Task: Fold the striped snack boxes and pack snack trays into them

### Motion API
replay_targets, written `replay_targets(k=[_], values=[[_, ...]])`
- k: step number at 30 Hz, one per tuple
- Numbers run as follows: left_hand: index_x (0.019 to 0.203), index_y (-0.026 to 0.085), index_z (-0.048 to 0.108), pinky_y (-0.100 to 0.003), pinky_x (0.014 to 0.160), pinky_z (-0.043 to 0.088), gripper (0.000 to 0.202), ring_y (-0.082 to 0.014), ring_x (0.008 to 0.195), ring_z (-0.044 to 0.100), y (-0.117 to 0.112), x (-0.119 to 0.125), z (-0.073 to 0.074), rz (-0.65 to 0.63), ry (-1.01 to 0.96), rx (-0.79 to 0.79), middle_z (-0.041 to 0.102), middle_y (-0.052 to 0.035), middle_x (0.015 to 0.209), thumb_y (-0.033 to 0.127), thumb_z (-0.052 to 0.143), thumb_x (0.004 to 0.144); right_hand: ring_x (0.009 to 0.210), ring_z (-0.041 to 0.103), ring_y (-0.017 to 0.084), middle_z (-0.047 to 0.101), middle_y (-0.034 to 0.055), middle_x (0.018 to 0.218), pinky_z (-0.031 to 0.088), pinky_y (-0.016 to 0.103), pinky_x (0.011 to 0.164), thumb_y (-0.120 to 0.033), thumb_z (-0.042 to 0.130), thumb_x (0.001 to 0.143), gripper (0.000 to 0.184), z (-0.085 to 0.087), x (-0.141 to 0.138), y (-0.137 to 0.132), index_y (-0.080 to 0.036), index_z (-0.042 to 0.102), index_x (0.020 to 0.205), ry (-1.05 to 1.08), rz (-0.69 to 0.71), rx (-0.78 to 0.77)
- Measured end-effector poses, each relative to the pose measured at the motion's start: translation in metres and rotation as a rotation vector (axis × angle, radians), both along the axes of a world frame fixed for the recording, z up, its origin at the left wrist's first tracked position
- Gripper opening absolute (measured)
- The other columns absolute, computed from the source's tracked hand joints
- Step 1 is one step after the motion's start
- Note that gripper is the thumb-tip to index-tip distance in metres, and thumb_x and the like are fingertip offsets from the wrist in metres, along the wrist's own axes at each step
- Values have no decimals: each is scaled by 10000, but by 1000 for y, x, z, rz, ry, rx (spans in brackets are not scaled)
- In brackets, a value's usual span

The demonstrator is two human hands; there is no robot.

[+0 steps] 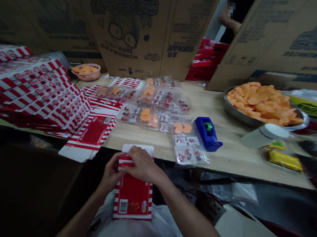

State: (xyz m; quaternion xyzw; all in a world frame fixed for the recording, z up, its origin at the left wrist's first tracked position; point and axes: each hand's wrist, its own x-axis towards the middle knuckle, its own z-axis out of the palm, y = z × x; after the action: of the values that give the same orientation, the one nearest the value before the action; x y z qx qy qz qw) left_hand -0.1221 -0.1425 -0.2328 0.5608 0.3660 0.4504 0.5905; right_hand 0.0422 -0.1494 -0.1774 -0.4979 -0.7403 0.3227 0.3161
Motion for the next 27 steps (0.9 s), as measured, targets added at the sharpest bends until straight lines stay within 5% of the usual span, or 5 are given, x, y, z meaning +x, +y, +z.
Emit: replay_targets(k=[4, 7, 14, 19, 27], values=[[955, 181, 582, -225, 635, 516, 351, -135, 703, 633, 7, -9, 4, 15, -79, -148, 670, -6, 839, 250, 770, 667, 1133, 515, 221, 579, 76, 1146, 405, 401, 991, -229, 662, 784, 322, -15, 15, -25, -226, 598, 1099, 270, -436, 280], [909, 180, 588, -227, 643, 517, 319, -132, 714, 629, 8, -11, 6, 50, -92, -197, 668, 0, 836, 246, 775, 660, 1053, 581, 233, 627, 83, 1079, 446, 436, 953, -262, 664, 780, 271, -42, 29, -39, -212, 617, 1042, 444, -733, 252], [861, 170, 609, -217, 637, 501, 294, -121, 706, 599, 10, 0, 6, -9, -83, -171, 636, 7, 791, 244, 785, 637, 1198, 522, 270, 602, 110, 1234, 406, 467, 1025, -306, 674, 766, 321, -81, 8, -49, -204, 681, 1071, 538, -708, 151], [833, 165, 597, -200, 588, 471, 263, -106, 653, 562, 11, 3, 5, 25, -24, -122, 608, 17, 755, 294, 756, 669, 1117, 582, 245, 521, 146, 1332, 495, 439, 923, -294, 646, 801, 609, -93, -4, -48, -207, 422, 1360, 752, -751, 102], [686, 163, 591, -225, 617, 410, 191, -122, 647, 504, 12, 13, 7, 169, 156, 76, 555, 19, 670, 327, 647, 768, 880, 577, 191, 605, 43, 886, 472, 357, 828, -277, 627, 805, 96, -77, 6, -33, -185, 602, 806, 523, -659, 204]])
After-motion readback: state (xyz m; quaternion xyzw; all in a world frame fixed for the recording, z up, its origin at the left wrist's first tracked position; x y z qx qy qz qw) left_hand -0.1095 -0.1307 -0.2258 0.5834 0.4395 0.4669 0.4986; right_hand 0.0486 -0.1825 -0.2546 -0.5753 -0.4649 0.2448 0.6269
